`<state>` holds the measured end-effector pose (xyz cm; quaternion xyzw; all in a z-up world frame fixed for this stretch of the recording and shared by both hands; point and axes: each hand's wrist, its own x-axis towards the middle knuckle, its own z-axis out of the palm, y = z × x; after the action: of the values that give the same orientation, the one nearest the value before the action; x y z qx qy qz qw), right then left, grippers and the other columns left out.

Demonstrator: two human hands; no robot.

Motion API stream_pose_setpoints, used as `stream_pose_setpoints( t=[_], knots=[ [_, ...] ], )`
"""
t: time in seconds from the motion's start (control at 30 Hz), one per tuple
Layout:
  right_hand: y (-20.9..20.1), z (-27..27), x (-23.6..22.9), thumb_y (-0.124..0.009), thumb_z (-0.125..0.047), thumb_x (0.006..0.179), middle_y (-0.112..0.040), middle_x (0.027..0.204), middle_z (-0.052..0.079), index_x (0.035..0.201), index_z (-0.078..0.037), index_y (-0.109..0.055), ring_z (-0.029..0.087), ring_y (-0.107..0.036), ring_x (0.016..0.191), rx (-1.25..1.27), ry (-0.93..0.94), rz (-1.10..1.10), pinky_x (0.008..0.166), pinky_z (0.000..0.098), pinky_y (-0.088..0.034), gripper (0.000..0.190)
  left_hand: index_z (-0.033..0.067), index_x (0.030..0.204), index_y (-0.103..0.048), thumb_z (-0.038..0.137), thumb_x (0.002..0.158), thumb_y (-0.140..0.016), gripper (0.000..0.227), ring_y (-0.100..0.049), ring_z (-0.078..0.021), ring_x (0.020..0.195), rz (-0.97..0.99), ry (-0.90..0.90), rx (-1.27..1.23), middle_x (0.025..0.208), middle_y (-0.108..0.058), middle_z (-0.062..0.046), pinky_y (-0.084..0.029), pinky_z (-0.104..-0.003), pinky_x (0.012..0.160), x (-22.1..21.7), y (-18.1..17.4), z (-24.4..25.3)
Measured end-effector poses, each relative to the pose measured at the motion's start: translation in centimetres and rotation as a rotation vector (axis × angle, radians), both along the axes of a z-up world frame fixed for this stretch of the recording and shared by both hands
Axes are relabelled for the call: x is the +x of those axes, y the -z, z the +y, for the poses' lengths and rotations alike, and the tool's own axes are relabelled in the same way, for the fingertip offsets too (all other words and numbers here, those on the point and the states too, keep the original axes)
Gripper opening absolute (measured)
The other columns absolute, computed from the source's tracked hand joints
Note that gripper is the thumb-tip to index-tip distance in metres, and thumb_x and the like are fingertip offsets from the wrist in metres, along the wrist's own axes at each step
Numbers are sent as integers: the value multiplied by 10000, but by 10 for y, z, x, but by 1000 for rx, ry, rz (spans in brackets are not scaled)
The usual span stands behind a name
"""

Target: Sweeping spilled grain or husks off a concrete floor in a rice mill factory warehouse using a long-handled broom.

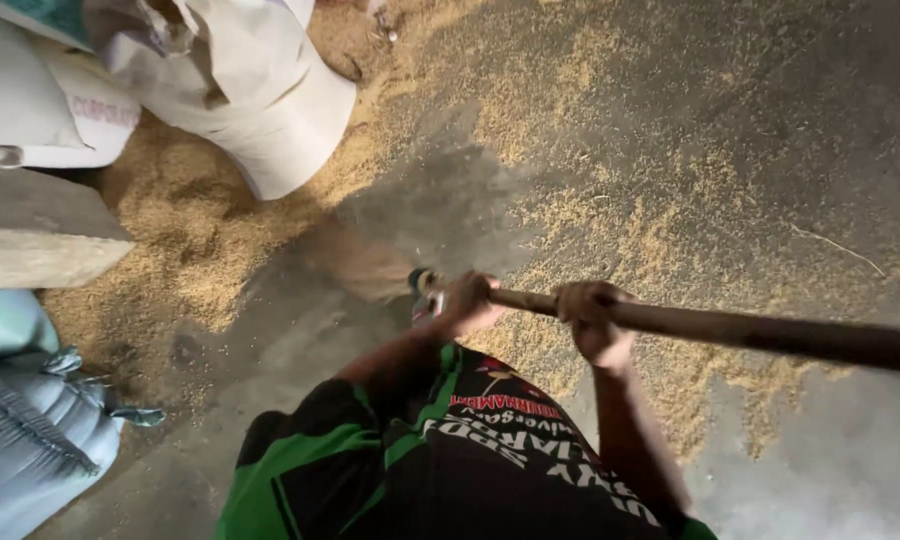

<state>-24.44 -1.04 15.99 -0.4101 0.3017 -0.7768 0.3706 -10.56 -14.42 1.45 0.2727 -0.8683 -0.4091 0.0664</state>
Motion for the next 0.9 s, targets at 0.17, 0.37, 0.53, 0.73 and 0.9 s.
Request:
stream_pose_setpoints(
  t=[0.17,0.37,0.53,0.73,0.9],
  knots=[
    [10,-31,-1,-598,-163,1084,-632,684,-2,1041,-147,-654,115,-624,601,114,359,353,615,342,-579,72,154,755,-680,145,791,-743,73,-635,-168,743,-28,81,329,745,-684,-18,-517,-372,687,-74,-1,-32],
    [-70,-40,-23,-595,-203,1079,-611,715,-2,1011,-141,-630,122,-607,623,91,476,614,615,311,-558,98,140,741,-604,119,860,-690,149,-612,-150,757,146,386,390,750,-639,-32,-531,-341,686,-186,-32,-36],
    [-136,-23,-34,-548,-255,1119,-598,693,-59,998,-174,-606,64,-591,562,192,433,647,597,281,-528,156,141,701,-602,94,754,-733,149,-624,-161,662,351,258,172,679,-637,-23,-529,-361,602,-154,-90,-35],
    [-116,-55,-37,-585,-288,1060,-524,633,-57,865,-195,-606,99,-535,557,104,143,285,593,315,-495,217,122,702,-694,244,715,-788,155,-660,-252,564,188,95,62,635,-667,-96,-510,-424,540,-50,-74,-54],
    [-24,-71,-79,-570,-324,1061,-470,631,-48,807,-225,-578,127,-507,589,87,-43,-39,632,317,-466,273,101,686,-764,321,708,-830,231,-696,-371,631,47,-53,77,660,-688,-180,-536,-478,596,-42,-25,-61]
  ],
)
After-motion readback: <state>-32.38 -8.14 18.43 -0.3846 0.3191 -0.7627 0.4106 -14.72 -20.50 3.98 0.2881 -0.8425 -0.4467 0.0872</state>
